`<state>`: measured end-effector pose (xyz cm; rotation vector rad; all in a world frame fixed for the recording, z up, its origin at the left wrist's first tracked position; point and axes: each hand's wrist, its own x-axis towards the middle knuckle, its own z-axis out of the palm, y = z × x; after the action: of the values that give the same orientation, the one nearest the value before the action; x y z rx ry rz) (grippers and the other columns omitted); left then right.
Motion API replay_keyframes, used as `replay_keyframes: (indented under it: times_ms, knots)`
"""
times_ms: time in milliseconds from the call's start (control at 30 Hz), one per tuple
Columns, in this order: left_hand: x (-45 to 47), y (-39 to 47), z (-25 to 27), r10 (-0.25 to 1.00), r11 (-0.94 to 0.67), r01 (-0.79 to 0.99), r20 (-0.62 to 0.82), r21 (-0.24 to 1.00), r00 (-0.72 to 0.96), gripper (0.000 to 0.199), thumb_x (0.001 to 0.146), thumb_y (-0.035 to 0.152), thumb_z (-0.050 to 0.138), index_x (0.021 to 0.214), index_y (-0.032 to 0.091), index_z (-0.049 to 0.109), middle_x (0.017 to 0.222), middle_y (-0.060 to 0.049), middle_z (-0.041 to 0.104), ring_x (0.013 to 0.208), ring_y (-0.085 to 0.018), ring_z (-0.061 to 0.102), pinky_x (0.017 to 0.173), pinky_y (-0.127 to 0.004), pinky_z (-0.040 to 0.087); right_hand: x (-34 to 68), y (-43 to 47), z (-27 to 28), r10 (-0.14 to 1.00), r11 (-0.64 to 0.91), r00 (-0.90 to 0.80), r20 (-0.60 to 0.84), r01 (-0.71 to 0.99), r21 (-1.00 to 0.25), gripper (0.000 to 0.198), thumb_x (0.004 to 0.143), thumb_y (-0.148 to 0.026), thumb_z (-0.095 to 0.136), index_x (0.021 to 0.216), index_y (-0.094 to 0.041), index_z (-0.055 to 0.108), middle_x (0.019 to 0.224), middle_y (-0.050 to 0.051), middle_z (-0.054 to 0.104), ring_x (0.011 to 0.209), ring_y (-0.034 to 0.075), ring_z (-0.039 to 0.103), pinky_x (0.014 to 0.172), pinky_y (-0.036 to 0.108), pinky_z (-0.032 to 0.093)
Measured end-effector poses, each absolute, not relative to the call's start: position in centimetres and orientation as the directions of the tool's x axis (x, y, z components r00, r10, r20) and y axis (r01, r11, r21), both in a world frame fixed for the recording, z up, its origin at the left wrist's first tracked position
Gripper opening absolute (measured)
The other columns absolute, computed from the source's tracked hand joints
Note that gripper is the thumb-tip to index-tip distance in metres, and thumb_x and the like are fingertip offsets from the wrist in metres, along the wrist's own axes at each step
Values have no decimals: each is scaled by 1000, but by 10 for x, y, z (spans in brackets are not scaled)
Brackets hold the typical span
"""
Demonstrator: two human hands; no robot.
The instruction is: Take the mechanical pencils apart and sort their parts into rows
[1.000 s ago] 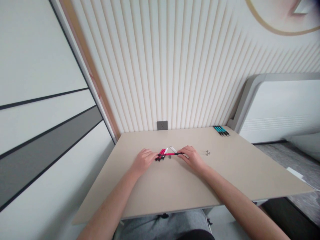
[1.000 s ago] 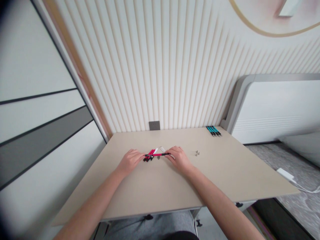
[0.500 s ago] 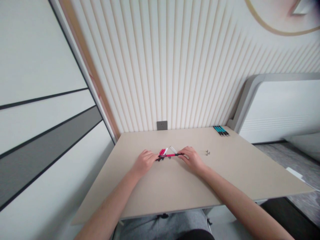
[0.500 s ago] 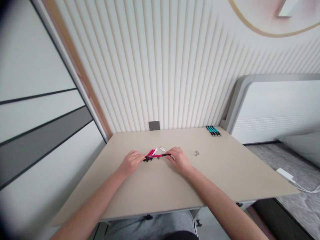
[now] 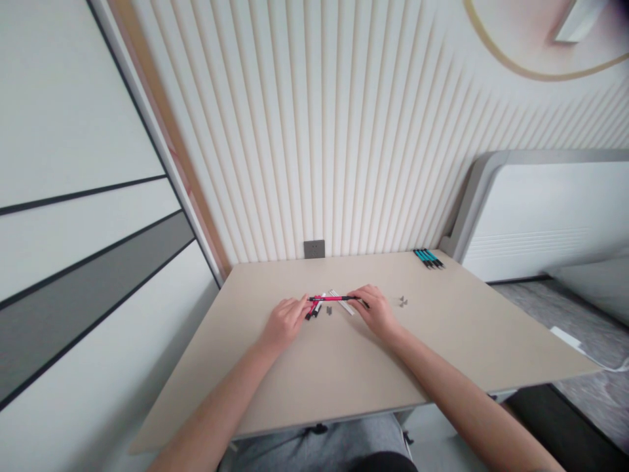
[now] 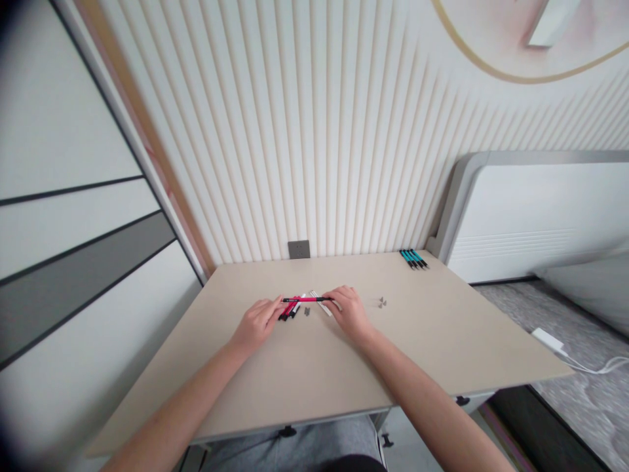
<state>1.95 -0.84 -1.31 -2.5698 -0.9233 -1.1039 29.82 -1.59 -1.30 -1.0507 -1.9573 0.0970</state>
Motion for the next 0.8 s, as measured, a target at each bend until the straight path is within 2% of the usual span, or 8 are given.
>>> replay_keyframes:
  times_ms: [67, 267, 400, 533, 667, 800]
  knots:
    - [22, -9, -15, 476, -796, 599, 700, 86, 532, 39, 100, 23, 42, 139, 15, 43, 91, -9, 71, 82, -19, 66, 79, -36, 54, 297, -16, -14, 699, 639, -255, 668, 642, -423, 17, 95, -32, 55, 97, -23, 68, 88, 6, 68, 83, 22, 58, 77, 36, 42]
    - [20, -9, -14, 529, -755, 649, 674, 97, 516, 40, 101, 27, 41, 139, 17, 45, 90, -10, 70, 79, -21, 64, 75, -37, 54, 295, -18, -11, 694, 641, -254, 674, 645, -417, 17, 95, -32, 54, 98, -23, 68, 89, 6, 68, 84, 22, 58, 78, 37, 43]
    - [21, -11, -12, 535, -761, 638, 669, 116, 517, 44, 101, 25, 40, 144, 17, 38, 97, -11, 69, 86, -22, 64, 77, -38, 54, 295, -18, -8, 690, 639, -220, 689, 633, -437, 17, 95, -32, 54, 98, -22, 68, 90, 6, 69, 86, 21, 58, 79, 37, 43]
    - [23, -11, -13, 538, -779, 615, 638, 125, 552, 48, 101, 25, 38, 147, 16, 30, 95, -11, 69, 84, -22, 64, 77, -38, 54, 296, -17, -9, 695, 637, -231, 681, 636, -435, 18, 96, -33, 53, 98, -22, 67, 89, 6, 69, 85, 22, 58, 79, 37, 42]
    - [22, -10, -12, 550, -763, 632, 647, 134, 528, 47, 101, 24, 36, 147, 17, 30, 101, -12, 69, 87, -22, 64, 80, -40, 53, 297, -17, -9, 699, 630, -210, 684, 633, -450, 17, 95, -33, 54, 99, -23, 67, 92, 6, 68, 87, 22, 58, 81, 38, 43]
    - [20, -9, -12, 528, -791, 603, 618, 107, 582, 47, 101, 24, 39, 146, 15, 31, 99, -12, 70, 85, -21, 65, 80, -39, 53, 297, -15, -11, 710, 626, -218, 669, 630, -460, 18, 96, -34, 53, 99, -23, 68, 92, 7, 68, 87, 23, 59, 80, 38, 44]
